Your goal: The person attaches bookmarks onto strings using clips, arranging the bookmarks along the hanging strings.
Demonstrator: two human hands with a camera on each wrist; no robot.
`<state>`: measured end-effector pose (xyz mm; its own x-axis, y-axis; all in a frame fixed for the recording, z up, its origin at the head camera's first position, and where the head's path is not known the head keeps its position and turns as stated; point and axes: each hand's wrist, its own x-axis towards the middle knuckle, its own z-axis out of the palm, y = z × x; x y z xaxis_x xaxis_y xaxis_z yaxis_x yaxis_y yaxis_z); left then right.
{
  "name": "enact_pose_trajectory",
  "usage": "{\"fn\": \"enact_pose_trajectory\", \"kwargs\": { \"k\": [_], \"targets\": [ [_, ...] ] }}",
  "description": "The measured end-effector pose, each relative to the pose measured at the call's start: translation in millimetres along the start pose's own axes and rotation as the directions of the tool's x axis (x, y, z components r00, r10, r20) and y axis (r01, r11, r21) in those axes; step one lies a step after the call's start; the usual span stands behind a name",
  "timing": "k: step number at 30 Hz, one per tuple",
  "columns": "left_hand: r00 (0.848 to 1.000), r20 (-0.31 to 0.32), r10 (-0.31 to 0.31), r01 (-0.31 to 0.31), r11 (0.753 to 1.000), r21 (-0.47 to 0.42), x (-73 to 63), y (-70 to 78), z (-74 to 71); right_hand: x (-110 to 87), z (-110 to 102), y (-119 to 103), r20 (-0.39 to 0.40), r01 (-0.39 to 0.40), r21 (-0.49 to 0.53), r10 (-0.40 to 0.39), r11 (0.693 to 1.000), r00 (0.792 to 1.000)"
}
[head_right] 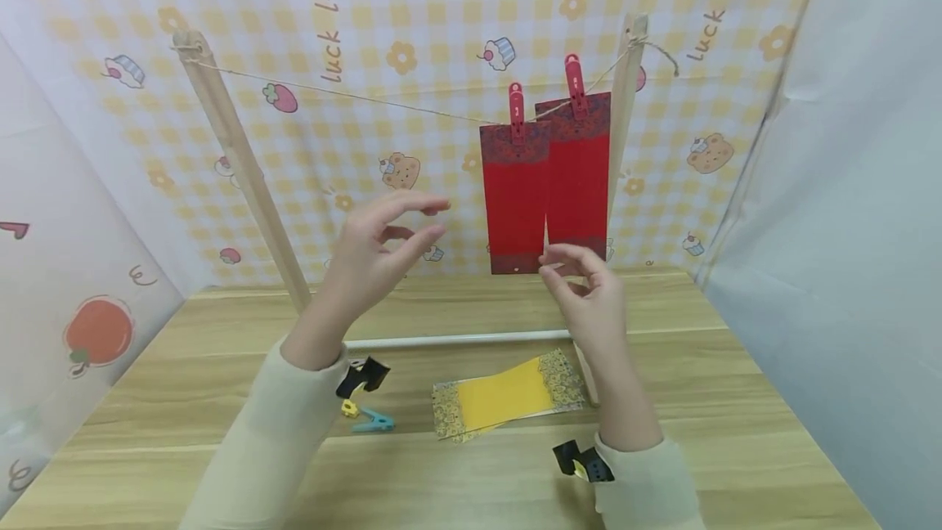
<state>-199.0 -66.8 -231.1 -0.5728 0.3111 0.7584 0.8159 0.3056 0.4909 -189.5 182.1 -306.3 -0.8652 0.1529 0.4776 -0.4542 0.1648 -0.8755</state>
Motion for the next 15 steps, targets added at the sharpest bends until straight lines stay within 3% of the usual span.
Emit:
{"fn": "enact_pose_trajectory", "kwargs": {
  "k": [3,7,12,15],
  "targets": [
    [1.000,-0.010,-0.022,0.023,1.000,0.018,-14.4,-3.7,-6.2,-4.3,2,7,0.111,-0.001,-0.103,0.012,0.995,0.994],
    [0.999,-0.011,-0.041,0.042,0.998,0.044,-32.6,-9.0,-14.0,-8.1,6,14,0.240,-0.013,-0.176,0.056,0.984,0.969],
    [0.999,-0.032,-0.015,0.019,0.994,0.103,-51.2,-15.8,-22.9,-11.0,13,20,0.342,-0.020,-0.210,0.093,0.977,0.935],
    [0.998,-0.049,-0.032,0.038,0.990,0.133,-63.1,-18.9,-29.5,-13.5,18,23,0.387,-0.014,-0.226,0.103,0.974,0.916]
  ]
}}
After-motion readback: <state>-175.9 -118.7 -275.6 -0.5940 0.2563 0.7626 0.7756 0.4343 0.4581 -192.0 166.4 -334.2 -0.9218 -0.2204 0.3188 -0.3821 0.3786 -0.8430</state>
